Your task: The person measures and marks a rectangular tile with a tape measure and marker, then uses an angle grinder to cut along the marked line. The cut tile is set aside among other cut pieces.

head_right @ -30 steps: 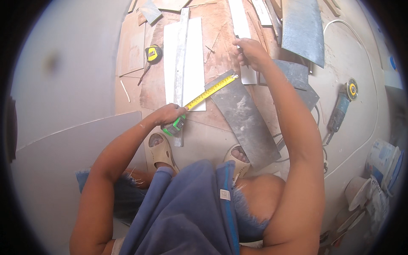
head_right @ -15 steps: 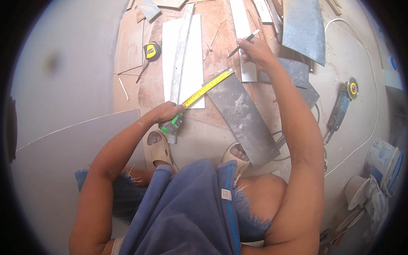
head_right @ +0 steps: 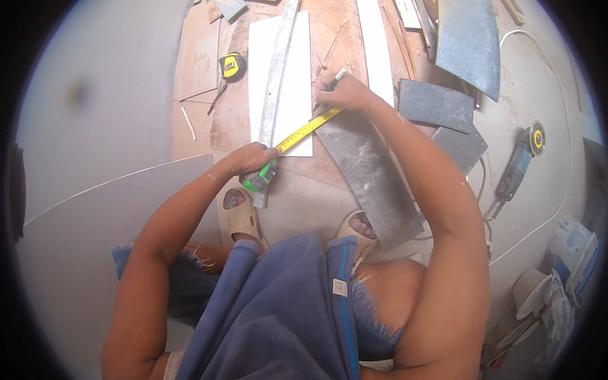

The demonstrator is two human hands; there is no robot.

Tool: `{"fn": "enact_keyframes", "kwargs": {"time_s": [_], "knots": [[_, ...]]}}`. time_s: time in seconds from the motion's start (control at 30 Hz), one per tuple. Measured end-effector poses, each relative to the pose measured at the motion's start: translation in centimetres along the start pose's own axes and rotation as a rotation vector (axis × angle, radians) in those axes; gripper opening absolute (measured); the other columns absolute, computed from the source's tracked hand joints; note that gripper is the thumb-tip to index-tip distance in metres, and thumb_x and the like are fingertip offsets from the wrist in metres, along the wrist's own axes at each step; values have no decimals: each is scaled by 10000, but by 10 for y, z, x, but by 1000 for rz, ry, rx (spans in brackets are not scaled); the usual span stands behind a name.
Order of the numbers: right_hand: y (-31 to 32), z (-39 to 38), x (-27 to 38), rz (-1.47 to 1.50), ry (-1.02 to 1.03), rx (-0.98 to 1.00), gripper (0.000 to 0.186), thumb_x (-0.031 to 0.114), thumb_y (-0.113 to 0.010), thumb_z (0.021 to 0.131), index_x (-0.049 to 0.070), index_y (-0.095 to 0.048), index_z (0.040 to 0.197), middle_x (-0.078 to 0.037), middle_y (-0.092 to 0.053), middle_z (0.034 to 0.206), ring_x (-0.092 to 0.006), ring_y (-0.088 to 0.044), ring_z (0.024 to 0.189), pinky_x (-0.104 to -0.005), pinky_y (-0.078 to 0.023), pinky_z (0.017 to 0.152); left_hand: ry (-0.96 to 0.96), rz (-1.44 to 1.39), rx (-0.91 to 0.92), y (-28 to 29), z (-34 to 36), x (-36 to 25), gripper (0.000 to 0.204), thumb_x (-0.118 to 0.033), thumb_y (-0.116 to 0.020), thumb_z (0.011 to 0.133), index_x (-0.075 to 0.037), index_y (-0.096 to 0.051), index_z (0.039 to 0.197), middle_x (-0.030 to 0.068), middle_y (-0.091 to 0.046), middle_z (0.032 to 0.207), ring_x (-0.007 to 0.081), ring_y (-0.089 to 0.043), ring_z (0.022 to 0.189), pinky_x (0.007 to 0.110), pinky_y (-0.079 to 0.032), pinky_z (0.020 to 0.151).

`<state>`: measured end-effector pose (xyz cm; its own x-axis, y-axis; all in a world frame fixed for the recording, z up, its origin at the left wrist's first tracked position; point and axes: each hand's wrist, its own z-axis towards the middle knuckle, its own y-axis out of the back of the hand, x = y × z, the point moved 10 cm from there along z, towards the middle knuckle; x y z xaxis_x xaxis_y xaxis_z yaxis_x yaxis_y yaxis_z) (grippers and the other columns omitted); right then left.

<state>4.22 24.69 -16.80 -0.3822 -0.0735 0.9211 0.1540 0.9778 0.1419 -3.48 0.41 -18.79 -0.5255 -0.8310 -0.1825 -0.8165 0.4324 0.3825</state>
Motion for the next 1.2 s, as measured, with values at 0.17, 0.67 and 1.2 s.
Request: {"fn": "enact_keyframes", "kwargs": {"time_s": [0.17, 0.67, 1.2], "knots": [[-18, 8, -19, -73, 24, 50, 251, 257, -673, 799, 28, -723, 890, -87, -713, 805, -172, -653, 773, -302, -510, 751, -6, -4, 15, -1, 4, 2, 774, -553, -518, 928, 180, -631, 1147, 341, -669, 1078, 390, -673, 998, 433, -508, 883], [-23, 5, -14, -124, 50, 42, 216, 233, -686, 859, 23, -736, 862, -56, -705, 777, -129, -616, 745, -277, -494, 740, 10, -16, 15, -1, 6, 4, 742, -526, -497, 931, 173, -640, 1134, 388, -642, 1111, 462, -655, 1041, 458, -493, 921], [-25, 4, -16, -160, 44, 29, 243, 259, -675, 870, 27, -746, 887, -63, -713, 789, -143, -634, 752, -292, -504, 748, 8, -25, 19, -4, 9, 7, 747, -531, -507, 939, 179, -642, 1126, 391, -647, 1089, 458, -662, 1031, 461, -493, 914]]}}
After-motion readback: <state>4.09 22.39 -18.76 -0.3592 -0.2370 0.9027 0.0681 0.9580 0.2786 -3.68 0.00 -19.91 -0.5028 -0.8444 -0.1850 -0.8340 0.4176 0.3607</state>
